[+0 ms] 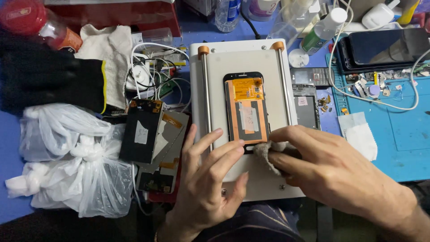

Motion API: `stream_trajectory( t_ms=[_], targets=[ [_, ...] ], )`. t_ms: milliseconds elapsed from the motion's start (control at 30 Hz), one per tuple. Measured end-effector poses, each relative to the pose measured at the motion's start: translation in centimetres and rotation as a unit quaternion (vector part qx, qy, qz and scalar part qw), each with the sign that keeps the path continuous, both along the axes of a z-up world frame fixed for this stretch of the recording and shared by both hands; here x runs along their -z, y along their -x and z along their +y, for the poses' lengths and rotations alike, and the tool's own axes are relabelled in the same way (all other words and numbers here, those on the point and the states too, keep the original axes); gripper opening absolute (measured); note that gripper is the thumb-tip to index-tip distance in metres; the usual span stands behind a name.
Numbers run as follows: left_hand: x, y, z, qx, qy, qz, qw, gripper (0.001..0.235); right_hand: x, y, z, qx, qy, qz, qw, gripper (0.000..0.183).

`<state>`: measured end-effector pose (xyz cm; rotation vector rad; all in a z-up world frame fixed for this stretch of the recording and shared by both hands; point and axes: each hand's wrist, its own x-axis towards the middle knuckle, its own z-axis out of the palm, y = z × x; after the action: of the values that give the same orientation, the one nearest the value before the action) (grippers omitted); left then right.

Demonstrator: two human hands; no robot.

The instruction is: Cleaning the inner surface of a disassembled smartphone screen panel using a cloth and solvent on a repair workbench.

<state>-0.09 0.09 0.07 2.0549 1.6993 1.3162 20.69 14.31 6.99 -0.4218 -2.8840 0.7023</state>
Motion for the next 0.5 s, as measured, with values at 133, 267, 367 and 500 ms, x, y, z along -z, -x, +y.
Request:
stream_trajectory(
  t_ms=[133,267,367,500],
  targets=[
    [0.0,0.1,-0.1,-0.004,-0.011,0.004,1.000,0.052,0.4,-1.5,0.6,0.042,0.008,-0.039,0.998,0.037],
    [-0.2,0.1,0.0,-0.002,-0.006,0.007,1.000,0.051,0.2,-0.3,0.4,-0.007,0.001,0.015,1.000,0.044],
    [-0.6,0.1,0.0,-0.005,0.004,0.015,1.000,0.047,0.2,-0.3,0.5,-0.026,-0.016,0.012,0.999,0.041],
    [-0.7,0.2,0.0,-0.009,0.010,0.016,1.000,0.039,0.1,-0.8,0.9,0.009,-0.020,-0.025,0.999,0.042]
  ],
)
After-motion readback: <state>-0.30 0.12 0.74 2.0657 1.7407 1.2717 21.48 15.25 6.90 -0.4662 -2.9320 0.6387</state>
